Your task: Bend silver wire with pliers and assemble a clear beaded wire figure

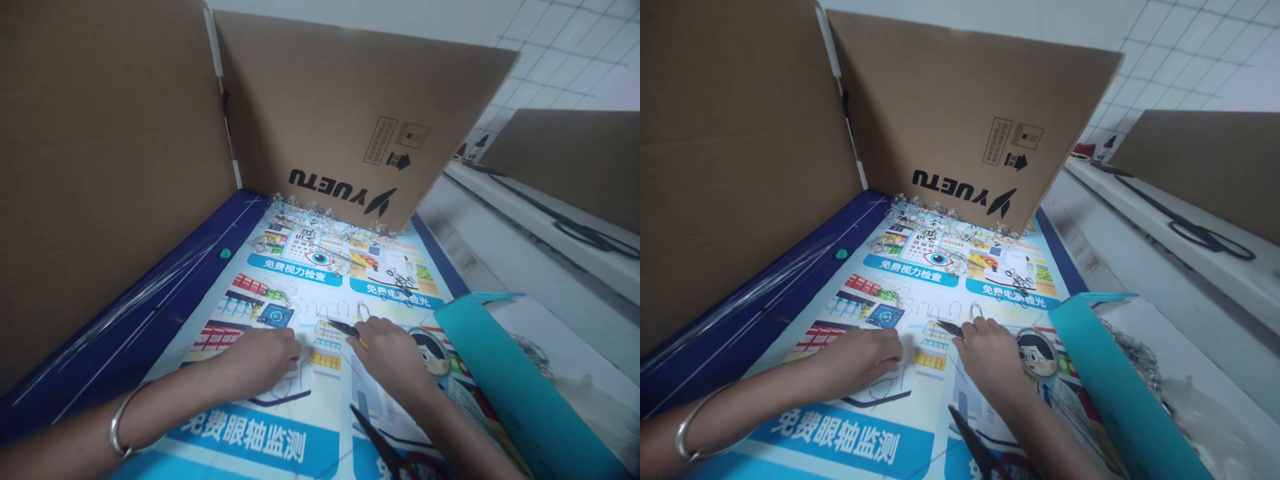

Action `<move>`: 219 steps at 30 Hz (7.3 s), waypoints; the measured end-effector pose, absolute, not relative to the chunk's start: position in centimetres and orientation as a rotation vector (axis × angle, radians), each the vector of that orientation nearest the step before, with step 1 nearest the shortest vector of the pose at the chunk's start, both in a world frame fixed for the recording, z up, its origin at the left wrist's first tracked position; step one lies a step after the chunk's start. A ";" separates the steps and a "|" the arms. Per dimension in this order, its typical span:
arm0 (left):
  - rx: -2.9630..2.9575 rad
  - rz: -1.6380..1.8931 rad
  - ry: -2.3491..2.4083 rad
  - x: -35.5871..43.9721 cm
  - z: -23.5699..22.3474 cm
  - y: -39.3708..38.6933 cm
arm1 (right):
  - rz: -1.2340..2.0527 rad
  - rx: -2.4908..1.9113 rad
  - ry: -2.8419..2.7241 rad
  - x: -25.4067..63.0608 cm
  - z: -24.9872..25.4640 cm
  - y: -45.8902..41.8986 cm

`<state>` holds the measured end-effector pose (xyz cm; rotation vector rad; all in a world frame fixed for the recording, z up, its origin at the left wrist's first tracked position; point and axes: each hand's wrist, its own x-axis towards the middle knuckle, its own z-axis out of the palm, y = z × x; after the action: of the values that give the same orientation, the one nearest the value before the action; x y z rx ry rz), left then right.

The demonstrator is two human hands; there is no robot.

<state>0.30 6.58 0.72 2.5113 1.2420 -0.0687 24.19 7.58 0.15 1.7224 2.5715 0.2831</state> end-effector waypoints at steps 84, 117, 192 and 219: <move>2.766 -0.053 1.188 1.8 -1.4 5.4 | 0.459 1.405 2.318 25.8 4.6 1.4; 2.691 0.005 1.268 1.1 -1.5 5.8 | 0.023 1.424 2.580 20.4 2.1 3.3; 1.087 0.906 1.059 2.2 -1.2 6.4 | -0.715 1.808 2.897 21.9 -1.4 4.3; 1.090 1.004 1.044 1.7 -0.9 6.9 | 0.677 1.452 3.135 22.5 -0.8 4.5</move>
<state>1.66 6.90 -0.89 1.0903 1.0438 1.0037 22.50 4.50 -0.78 1.4516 3.1352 0.6766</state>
